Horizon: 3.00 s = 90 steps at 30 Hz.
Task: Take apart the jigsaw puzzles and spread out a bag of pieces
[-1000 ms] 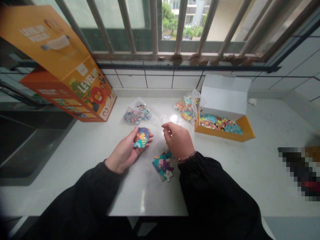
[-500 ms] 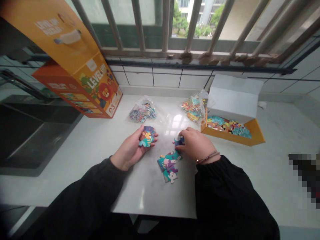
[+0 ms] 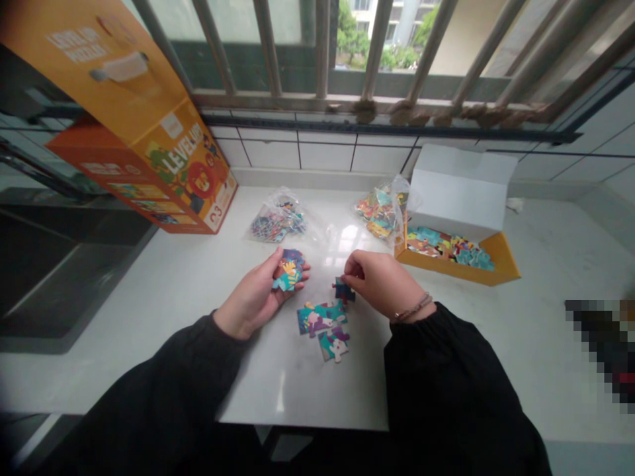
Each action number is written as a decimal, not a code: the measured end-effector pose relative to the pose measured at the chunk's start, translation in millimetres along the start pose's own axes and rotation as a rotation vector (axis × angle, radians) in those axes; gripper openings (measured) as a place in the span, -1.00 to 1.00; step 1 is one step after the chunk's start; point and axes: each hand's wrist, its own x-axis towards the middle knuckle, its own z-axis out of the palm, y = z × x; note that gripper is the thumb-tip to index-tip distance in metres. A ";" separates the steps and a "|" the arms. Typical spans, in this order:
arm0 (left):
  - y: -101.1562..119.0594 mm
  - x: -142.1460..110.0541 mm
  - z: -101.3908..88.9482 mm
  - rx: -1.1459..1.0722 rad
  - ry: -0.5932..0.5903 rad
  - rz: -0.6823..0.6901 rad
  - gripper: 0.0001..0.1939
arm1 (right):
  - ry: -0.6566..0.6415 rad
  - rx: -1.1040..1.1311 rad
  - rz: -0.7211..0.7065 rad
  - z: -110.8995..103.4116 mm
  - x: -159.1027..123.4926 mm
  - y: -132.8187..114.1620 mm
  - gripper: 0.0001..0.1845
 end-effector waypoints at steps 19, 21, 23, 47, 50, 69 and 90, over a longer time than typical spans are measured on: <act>0.9 -8.0 0.0 0.088 -0.103 0.032 -0.82 | -0.060 0.145 -0.226 21.4 6.1 -14.0 -0.71; 7.2 -8.7 0.7 0.020 -0.039 0.037 -0.89 | -0.240 0.072 -0.323 24.5 6.6 -15.6 -0.59; 11.0 -9.3 1.7 -0.021 0.003 0.043 -0.93 | -0.319 0.015 -0.376 28.2 7.0 -19.9 -0.50; 12.9 -3.1 -0.3 -0.143 0.073 0.056 -0.71 | -0.237 -0.039 -0.296 30.5 1.6 -20.3 -0.65; 13.6 -2.1 0.0 -0.150 0.083 0.048 -0.65 | -0.185 0.055 -0.263 29.8 -0.1 -24.4 -0.75; -7.4 -4.1 -5.5 0.115 -0.146 0.117 -0.51 | 0.156 0.641 0.059 42.3 9.0 -28.0 -0.54; 10.0 -4.7 -1.9 -0.078 0.016 0.086 -0.86 | -0.470 0.001 -0.257 15.0 -11.9 -24.9 -0.33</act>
